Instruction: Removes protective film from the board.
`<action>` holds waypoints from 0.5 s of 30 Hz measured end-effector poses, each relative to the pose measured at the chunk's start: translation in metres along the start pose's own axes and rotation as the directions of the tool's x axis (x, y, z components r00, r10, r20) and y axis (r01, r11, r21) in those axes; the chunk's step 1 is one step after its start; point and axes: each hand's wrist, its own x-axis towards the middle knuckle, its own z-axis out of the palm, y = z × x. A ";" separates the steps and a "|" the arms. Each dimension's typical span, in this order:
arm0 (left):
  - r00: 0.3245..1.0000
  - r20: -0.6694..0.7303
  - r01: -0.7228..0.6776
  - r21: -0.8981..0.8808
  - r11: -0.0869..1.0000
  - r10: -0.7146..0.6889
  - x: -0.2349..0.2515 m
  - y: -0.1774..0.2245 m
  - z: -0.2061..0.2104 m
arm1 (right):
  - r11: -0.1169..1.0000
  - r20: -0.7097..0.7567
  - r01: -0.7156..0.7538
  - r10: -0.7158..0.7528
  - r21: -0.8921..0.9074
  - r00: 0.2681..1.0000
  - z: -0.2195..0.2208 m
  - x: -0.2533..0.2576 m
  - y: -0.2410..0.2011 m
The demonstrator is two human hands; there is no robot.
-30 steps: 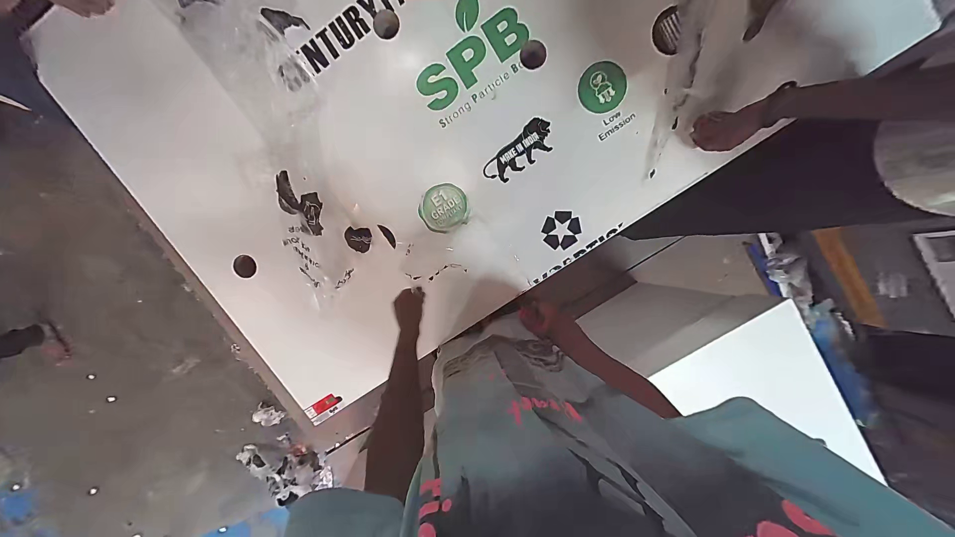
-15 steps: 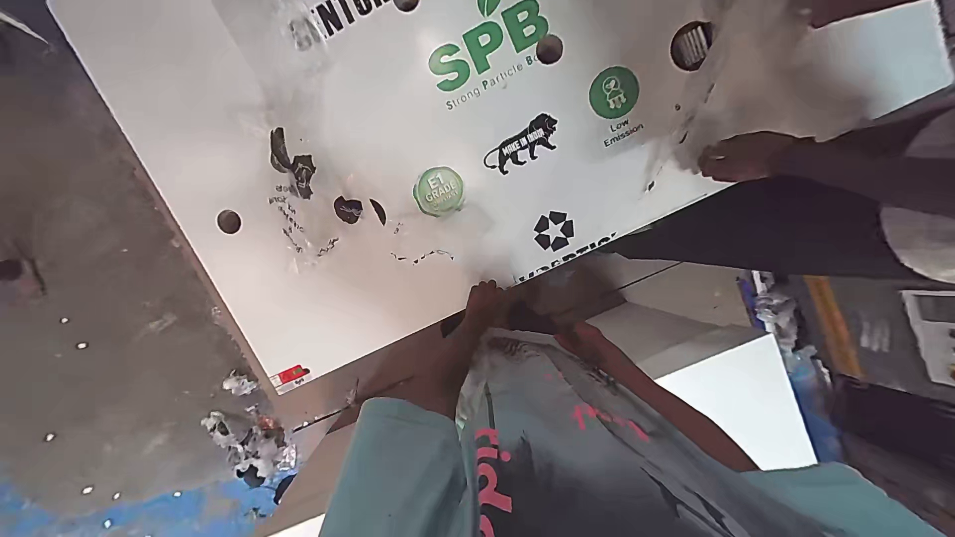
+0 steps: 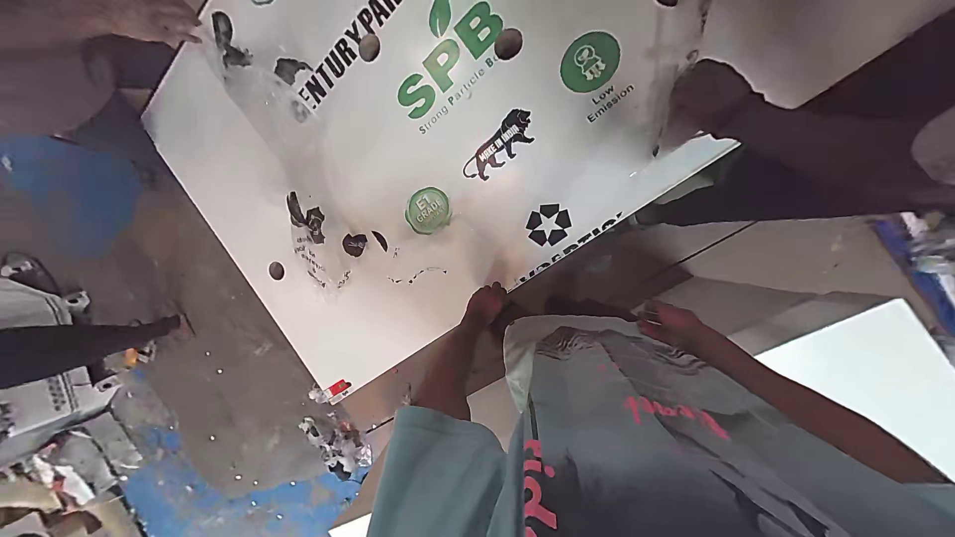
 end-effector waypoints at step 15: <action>0.966 -0.088 -0.237 0.053 0.970 0.241 0.020 -0.027 -0.028 | 0.994 0.049 0.094 -0.091 -0.057 0.995 0.070 -0.034 0.017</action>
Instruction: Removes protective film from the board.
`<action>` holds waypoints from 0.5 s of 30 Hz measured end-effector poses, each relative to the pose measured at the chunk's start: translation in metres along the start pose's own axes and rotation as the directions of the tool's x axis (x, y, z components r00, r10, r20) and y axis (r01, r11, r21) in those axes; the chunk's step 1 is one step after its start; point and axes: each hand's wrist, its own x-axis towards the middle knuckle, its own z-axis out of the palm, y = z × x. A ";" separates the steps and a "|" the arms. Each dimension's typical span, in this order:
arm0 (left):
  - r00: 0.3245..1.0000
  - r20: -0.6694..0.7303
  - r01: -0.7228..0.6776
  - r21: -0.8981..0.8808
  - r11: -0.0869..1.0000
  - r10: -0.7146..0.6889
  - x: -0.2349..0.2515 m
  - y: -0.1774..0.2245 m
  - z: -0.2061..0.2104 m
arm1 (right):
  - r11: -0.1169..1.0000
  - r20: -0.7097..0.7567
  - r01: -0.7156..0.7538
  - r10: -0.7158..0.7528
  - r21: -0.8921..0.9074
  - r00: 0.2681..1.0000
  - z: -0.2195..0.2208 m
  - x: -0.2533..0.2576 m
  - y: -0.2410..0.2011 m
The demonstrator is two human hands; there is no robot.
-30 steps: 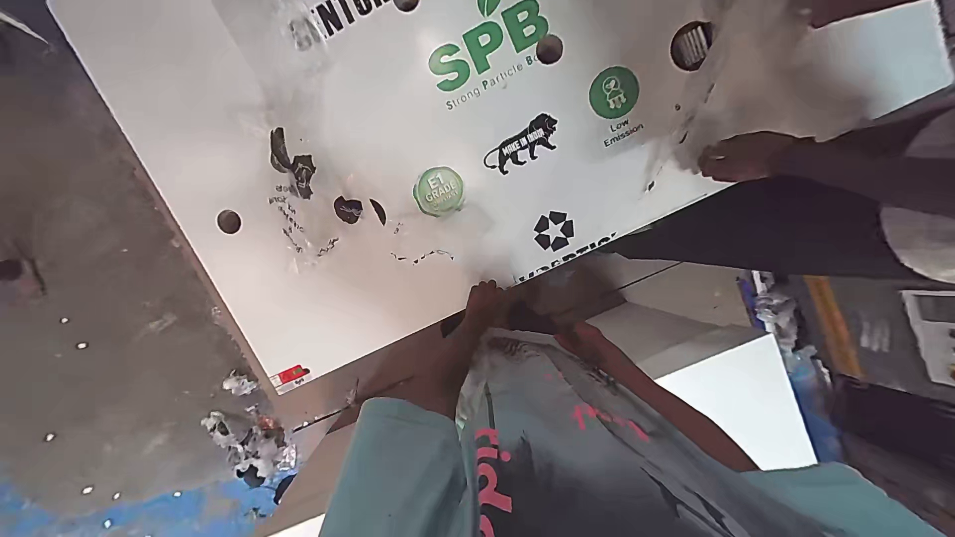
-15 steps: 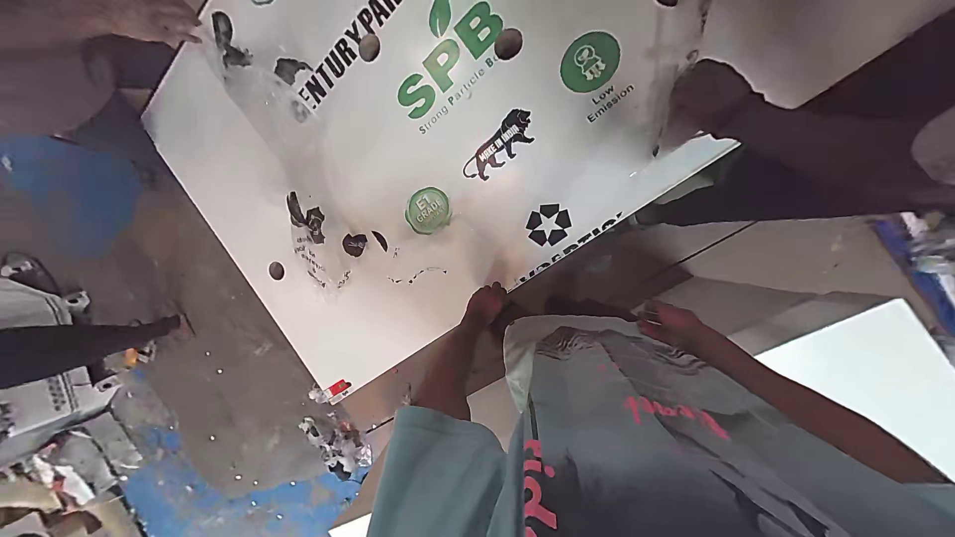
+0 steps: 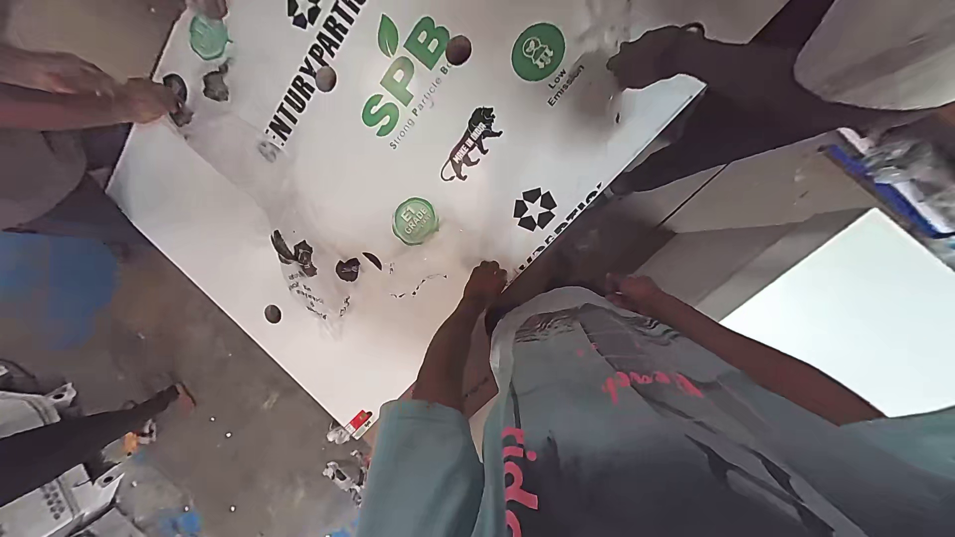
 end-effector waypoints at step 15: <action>0.946 0.144 -0.322 0.342 0.883 0.290 0.004 -0.001 0.010 | 0.887 -0.186 0.027 0.067 0.462 0.980 0.039 -0.032 0.062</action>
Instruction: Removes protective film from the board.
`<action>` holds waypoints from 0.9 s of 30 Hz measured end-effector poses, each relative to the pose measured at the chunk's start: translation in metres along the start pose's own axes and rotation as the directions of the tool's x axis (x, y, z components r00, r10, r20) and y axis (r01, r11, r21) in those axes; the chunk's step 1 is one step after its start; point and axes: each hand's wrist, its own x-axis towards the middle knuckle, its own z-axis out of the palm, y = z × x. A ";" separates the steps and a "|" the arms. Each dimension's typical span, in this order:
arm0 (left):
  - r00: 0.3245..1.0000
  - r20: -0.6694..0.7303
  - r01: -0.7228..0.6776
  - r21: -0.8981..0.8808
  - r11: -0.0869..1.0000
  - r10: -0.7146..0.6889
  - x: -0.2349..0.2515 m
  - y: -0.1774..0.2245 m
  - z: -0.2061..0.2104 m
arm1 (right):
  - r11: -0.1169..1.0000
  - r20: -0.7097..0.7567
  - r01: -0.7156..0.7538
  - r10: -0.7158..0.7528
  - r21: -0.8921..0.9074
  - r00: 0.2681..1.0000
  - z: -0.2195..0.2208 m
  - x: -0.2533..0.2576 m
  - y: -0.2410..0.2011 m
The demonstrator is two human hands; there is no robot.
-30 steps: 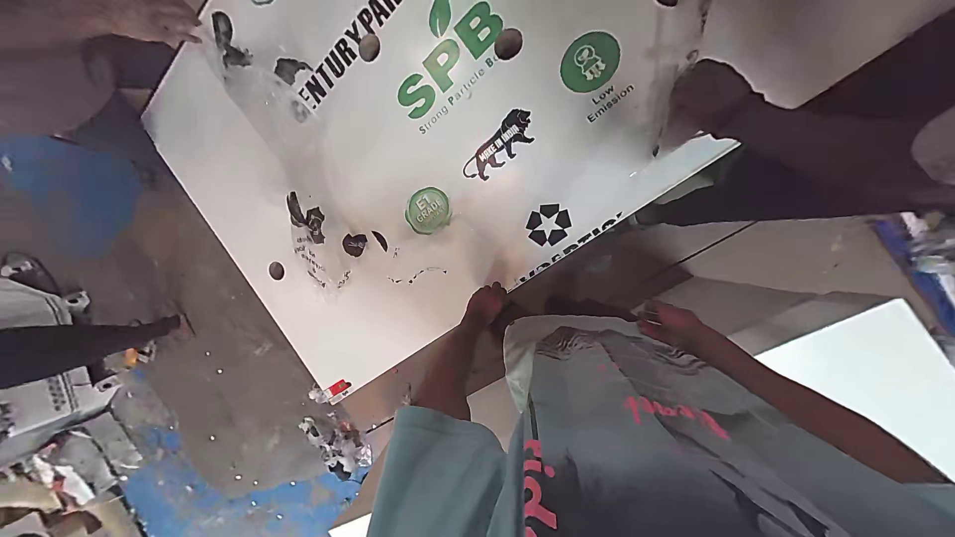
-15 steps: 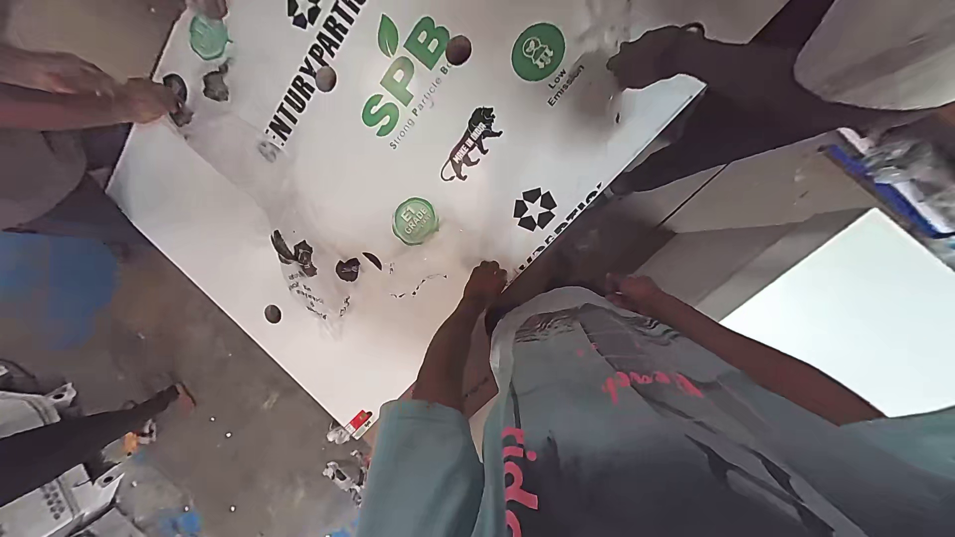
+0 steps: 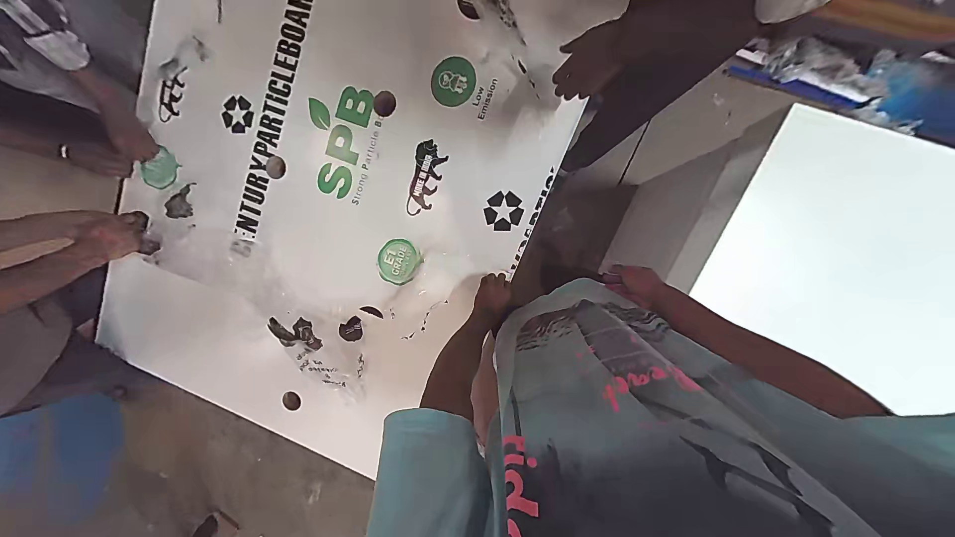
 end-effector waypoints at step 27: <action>0.953 0.217 -0.247 0.162 0.955 0.210 0.017 0.004 -0.030 | 0.996 -0.069 0.084 -0.081 0.034 0.994 0.000 -0.034 0.036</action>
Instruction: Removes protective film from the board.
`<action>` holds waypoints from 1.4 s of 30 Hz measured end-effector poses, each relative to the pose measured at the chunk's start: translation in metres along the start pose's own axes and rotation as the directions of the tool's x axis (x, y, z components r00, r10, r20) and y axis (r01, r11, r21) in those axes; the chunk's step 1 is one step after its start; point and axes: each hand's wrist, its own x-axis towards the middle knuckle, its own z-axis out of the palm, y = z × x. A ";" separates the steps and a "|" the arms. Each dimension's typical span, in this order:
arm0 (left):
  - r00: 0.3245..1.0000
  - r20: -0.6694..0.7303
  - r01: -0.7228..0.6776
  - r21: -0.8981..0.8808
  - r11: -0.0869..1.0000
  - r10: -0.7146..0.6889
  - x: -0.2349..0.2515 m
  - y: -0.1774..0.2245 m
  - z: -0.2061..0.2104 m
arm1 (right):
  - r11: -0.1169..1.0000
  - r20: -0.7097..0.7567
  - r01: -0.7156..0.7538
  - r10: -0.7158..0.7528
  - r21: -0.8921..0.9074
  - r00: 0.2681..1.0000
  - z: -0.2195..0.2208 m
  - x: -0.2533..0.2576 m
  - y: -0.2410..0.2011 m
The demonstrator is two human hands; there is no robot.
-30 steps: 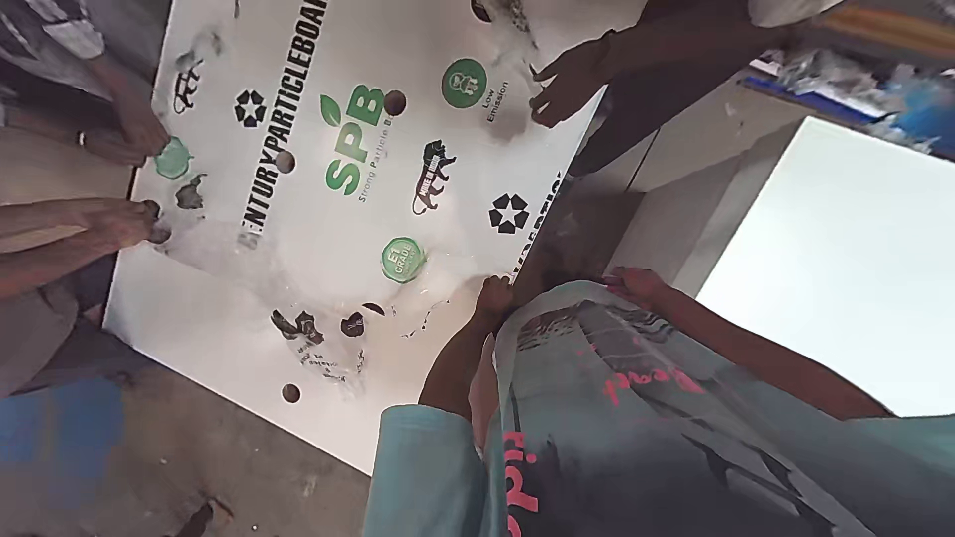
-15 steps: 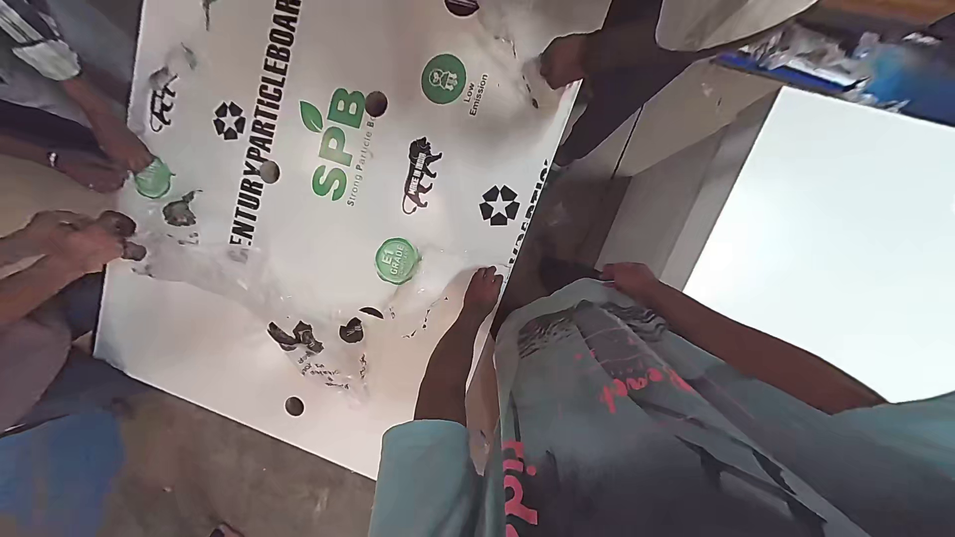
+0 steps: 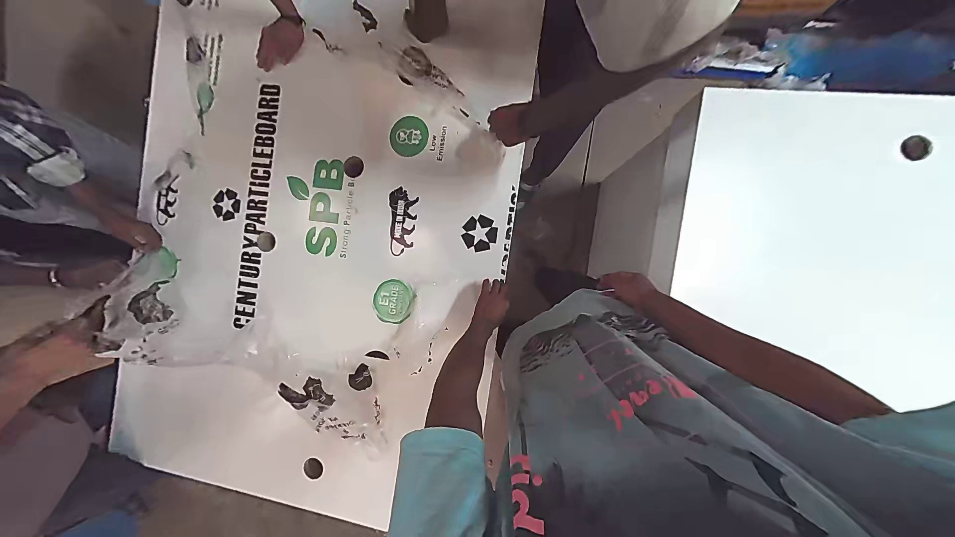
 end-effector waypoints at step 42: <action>0.886 -0.064 0.403 -0.380 0.832 -0.459 -0.005 -0.009 -0.015 | 0.932 0.617 -0.289 0.360 -0.217 0.699 0.144 0.051 -0.108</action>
